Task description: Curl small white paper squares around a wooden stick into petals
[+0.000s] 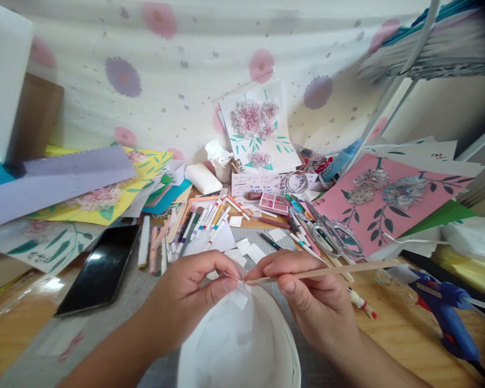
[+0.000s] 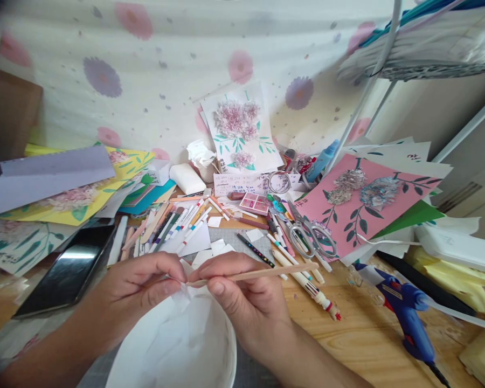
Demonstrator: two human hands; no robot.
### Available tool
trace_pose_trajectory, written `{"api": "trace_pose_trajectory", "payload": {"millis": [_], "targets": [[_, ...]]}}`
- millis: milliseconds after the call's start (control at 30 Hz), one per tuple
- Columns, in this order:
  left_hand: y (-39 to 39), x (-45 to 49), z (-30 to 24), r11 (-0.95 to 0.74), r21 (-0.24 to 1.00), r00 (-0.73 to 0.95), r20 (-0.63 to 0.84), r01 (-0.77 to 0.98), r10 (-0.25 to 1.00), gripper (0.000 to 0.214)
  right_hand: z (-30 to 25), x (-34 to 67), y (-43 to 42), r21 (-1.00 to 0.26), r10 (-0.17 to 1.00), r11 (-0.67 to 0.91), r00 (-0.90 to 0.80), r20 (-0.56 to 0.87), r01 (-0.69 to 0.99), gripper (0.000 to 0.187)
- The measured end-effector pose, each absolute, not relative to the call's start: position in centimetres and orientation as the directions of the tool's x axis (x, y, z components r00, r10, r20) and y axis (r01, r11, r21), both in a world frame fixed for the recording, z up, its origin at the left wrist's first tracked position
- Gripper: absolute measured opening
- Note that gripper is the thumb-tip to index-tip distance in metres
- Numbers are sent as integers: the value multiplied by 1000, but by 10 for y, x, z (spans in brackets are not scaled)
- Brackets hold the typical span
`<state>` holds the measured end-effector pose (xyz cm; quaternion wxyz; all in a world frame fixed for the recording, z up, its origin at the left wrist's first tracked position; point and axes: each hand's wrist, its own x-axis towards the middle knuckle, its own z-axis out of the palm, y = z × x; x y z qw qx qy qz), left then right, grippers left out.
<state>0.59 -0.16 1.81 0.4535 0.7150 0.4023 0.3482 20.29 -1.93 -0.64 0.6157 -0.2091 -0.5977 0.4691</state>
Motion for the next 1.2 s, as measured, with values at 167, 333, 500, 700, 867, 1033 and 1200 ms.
{"api": "trace_pose_trajectory", "payload": {"millis": [167, 333, 500, 700, 867, 1033, 1200], "targets": [[-1, 2, 15, -283, 925, 456, 143, 255, 878, 15, -6, 206, -19, -824, 821, 492, -165, 546, -280, 17], [1, 2, 15, -266, 940, 476, 138, 214, 868, 15, -7, 206, -19, -811, 797, 510, -196, 571, -287, 18], [1, 3, 15, -253, 946, 476, 130, 204, 870, 15, -6, 206, -19, -804, 800, 505, -179, 572, -313, 18], [0, 4, 16, -209, 959, 462, 101, 189, 881, 14, -4, 207, -19, -811, 795, 507, -205, 571, -291, 18], [0, 4, 16, -251, 952, 482, 138, 177, 865, 14, -4, 206, -18, -811, 799, 505, -194, 569, -296, 18], [0, 3, 14, -264, 950, 497, 149, 169, 855, 16, -2, 205, -18, -807, 790, 517, -204, 578, -287, 19], [0, 3, 12, -212, 965, 485, 113, 153, 867, 16, -2, 203, -19, -783, 769, 544, -194, 609, -302, 19]]}}
